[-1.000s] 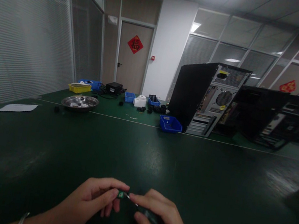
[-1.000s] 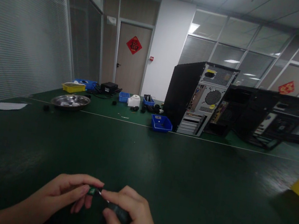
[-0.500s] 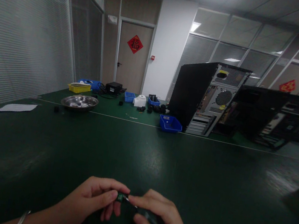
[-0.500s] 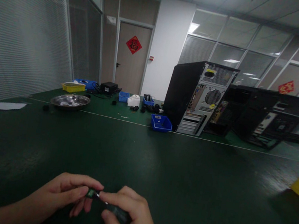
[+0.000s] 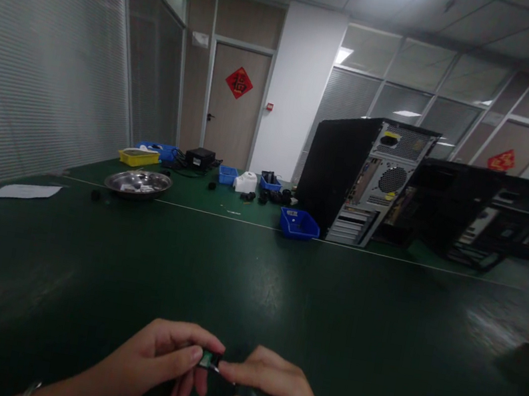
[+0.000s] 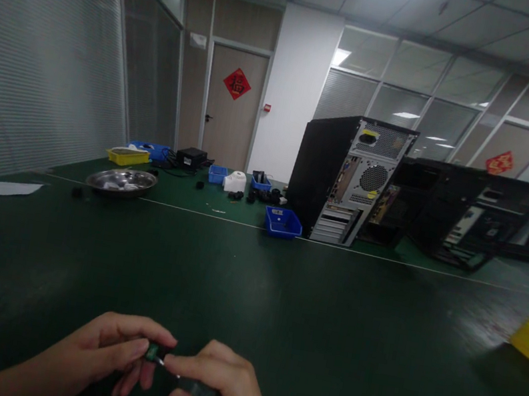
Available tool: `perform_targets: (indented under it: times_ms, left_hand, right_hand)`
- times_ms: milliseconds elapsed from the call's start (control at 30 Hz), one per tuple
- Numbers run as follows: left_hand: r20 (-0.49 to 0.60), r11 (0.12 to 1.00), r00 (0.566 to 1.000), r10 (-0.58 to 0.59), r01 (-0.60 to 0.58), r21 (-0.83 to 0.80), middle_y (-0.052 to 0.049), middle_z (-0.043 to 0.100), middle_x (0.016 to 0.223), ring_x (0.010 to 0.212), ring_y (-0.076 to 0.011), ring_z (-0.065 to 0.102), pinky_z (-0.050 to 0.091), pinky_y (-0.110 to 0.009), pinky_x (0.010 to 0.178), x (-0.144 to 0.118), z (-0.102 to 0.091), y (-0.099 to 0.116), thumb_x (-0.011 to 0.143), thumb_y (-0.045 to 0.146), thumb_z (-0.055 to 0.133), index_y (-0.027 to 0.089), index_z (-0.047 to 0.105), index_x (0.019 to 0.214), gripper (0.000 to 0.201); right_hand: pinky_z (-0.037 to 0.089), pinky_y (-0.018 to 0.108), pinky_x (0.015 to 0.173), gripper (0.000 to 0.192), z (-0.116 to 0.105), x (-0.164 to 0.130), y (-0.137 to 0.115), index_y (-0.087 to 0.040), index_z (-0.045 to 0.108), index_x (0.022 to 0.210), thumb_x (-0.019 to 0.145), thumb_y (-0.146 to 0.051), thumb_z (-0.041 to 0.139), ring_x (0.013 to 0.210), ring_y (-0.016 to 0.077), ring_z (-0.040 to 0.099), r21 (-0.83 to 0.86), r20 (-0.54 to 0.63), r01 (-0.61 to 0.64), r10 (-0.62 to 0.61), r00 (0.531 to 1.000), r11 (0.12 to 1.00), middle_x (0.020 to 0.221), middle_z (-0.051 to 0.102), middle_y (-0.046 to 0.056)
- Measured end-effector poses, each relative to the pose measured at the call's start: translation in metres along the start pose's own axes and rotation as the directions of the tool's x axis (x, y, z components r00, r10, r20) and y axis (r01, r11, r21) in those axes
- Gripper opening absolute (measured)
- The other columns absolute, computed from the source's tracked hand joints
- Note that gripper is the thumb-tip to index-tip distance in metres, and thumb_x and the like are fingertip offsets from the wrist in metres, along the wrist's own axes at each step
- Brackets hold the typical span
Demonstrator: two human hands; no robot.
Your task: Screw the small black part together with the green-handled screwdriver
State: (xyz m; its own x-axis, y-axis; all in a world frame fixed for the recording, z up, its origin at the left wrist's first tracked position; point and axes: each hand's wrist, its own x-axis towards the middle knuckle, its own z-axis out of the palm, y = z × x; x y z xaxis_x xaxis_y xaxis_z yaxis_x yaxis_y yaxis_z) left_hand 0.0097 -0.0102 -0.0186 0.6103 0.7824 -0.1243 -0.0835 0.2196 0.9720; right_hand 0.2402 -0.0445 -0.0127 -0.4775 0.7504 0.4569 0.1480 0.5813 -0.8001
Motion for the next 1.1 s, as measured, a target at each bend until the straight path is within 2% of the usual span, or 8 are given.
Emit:
perform_targets:
  times_ms: [133,233,367,500,567,700,867,1100]
  left_hand:
    - [0.005,0.994,0.996,0.089,-0.088,-0.061,-0.005,0.072,0.079,0.06,-0.0131,0.061,0.043,-0.025,0.056,0.003,-0.002,-0.004,0.083,0.046,0.066,0.018,0.062,0.101,0.034]
    - [-0.043,0.987,0.987,0.154,-0.155,-0.028,-0.004,0.071,0.085,0.073,-0.0158,0.063,0.047,-0.029,0.066,0.001,-0.004,0.0,0.086,0.036,0.066,0.018,0.06,0.096,0.021]
    - [-0.184,0.991,0.974,0.13,-0.121,0.058,-0.001,0.066,0.085,0.078,-0.0149,0.058,0.044,-0.028,0.072,-0.003,-0.005,0.011,0.083,0.024,0.069,0.016,0.063,0.1,0.02]
    - [-0.296,0.994,0.951,0.089,-0.102,-0.027,-0.001,0.062,0.078,0.072,-0.0132,0.054,0.042,-0.027,0.069,-0.004,-0.003,0.018,0.081,0.025,0.069,0.012,0.067,0.093,0.018]
    - [-0.284,0.987,0.955,0.087,-0.121,-0.106,-0.004,0.065,0.085,0.08,-0.016,0.058,0.044,-0.03,0.077,-0.004,-0.002,0.019,0.081,0.027,0.07,0.011,0.066,0.091,0.019]
    - [-0.213,0.965,0.971,0.105,-0.151,-0.213,-0.014,0.068,0.104,0.099,-0.0237,0.061,0.043,-0.039,0.091,-0.007,0.0,0.018,0.084,0.026,0.068,0.011,0.062,0.092,0.019]
    - [-0.25,0.964,0.963,0.1,-0.156,-0.216,-0.008,0.066,0.089,0.08,-0.0174,0.059,0.043,-0.032,0.075,-0.007,0.001,0.02,0.086,0.029,0.065,0.013,0.061,0.096,0.019]
    - [-0.265,0.987,0.96,0.093,-0.123,-0.101,0.0,0.058,0.073,0.065,-0.0135,0.049,0.035,-0.027,0.062,-0.005,-0.001,0.011,0.088,0.042,0.059,0.013,0.056,0.124,0.046]
  right_hand:
    - [0.047,0.03,0.061,0.03,0.0,0.003,0.002,-0.02,0.069,0.117,0.088,-0.022,0.061,0.07,0.0207,0.064,-0.065,0.003,-0.042,0.042,0.999,0.997,0.081,0.068,0.011]
    - [0.048,0.029,0.062,0.031,-0.001,0.003,0.003,-0.022,0.068,0.119,0.09,-0.022,0.059,0.071,0.02,0.064,-0.11,0.018,-0.079,0.081,0.997,0.991,0.082,0.068,0.01]
    - [0.049,0.028,0.066,0.032,0.0,0.0,0.004,-0.024,0.067,0.121,0.09,-0.021,0.059,0.074,0.0194,0.065,-0.159,-0.004,-0.106,0.107,0.994,0.982,0.084,0.067,0.007]
    - [0.051,0.029,0.069,0.031,0.003,-0.003,0.005,-0.025,0.068,0.118,0.089,-0.023,0.06,0.077,0.0208,0.066,-0.199,-0.02,-0.154,0.153,0.988,0.968,0.087,0.069,0.008]
    - [0.052,0.031,0.074,0.031,0.003,-0.003,0.003,-0.025,0.069,0.118,0.088,-0.025,0.062,0.085,0.0227,0.066,-0.213,-0.041,-0.17,0.165,0.985,0.962,0.095,0.07,0.009]
    - [0.052,0.029,0.068,0.029,0.004,0.0,-0.006,-0.024,0.07,0.116,0.089,-0.027,0.058,0.078,0.0217,0.067,-0.204,-0.01,-0.21,0.213,0.977,0.956,0.087,0.069,0.008]
    - [0.05,0.028,0.065,0.03,0.005,0.002,-0.015,-0.024,0.07,0.116,0.09,-0.03,0.057,0.074,0.0206,0.065,-0.22,-0.007,-0.186,0.189,0.982,0.958,0.083,0.067,0.007]
    - [0.05,0.032,0.075,0.031,0.004,-0.002,-0.017,-0.024,0.07,0.117,0.091,-0.037,0.058,0.083,0.023,0.064,-0.172,-0.028,-0.216,0.215,0.976,0.961,0.091,0.07,0.008]
